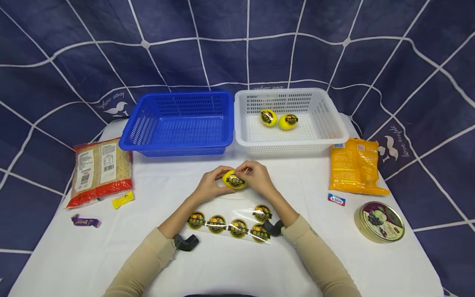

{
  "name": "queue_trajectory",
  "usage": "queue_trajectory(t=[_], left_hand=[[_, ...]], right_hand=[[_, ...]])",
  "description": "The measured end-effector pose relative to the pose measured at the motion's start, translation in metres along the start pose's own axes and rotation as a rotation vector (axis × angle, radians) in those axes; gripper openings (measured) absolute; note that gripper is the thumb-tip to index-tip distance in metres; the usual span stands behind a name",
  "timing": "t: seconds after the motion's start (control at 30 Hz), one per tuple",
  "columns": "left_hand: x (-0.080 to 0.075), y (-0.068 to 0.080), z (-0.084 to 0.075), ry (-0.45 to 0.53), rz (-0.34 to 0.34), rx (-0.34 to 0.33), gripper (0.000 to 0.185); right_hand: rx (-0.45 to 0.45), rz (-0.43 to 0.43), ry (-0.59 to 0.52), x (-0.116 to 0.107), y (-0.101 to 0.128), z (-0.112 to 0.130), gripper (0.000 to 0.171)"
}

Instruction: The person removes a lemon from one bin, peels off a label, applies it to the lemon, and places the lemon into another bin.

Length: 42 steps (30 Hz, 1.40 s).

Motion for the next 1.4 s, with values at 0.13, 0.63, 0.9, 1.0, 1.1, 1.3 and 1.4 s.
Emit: queue_trajectory(t=[0.13,0.63,0.9,1.0,1.1,1.3,1.4], left_hand=[[0.000,0.001,0.001,-0.020,0.004,-0.021,0.062],[0.001,0.000,0.000,-0.018,0.007,-0.019,0.062],[-0.002,0.000,-0.010,-0.010,0.009,-0.003,0.061],[-0.007,0.000,-0.027,-0.013,0.020,0.000,0.059],[-0.006,0.000,-0.029,-0.024,0.022,-0.011,0.059],[0.001,0.000,-0.001,-0.023,0.005,-0.028,0.063],[0.000,0.000,0.001,-0.029,0.010,-0.036,0.063]], right_hand=[[-0.004,0.011,0.010,0.000,0.001,0.000,0.008],[-0.215,-0.085,0.005,-0.003,0.004,-0.005,0.016],[-0.443,-0.052,-0.017,-0.002,0.012,-0.008,0.030],[-0.449,-0.049,-0.008,0.000,0.013,-0.011,0.032],[-0.445,-0.044,0.007,0.004,0.011,-0.020,0.031],[-0.482,-0.066,0.011,0.007,0.010,-0.025,0.029],[-0.510,-0.083,0.007,0.009,0.010,-0.028,0.031]])
Point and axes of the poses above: each hand's wrist, its own y-axis away from the middle knuckle, its own x-axis out of the palm, z = x × y, the point moved 2 cm from there along -y, towards the middle knuckle, and after that the axes turned 2 degrees about x, right-handed, at the moved point
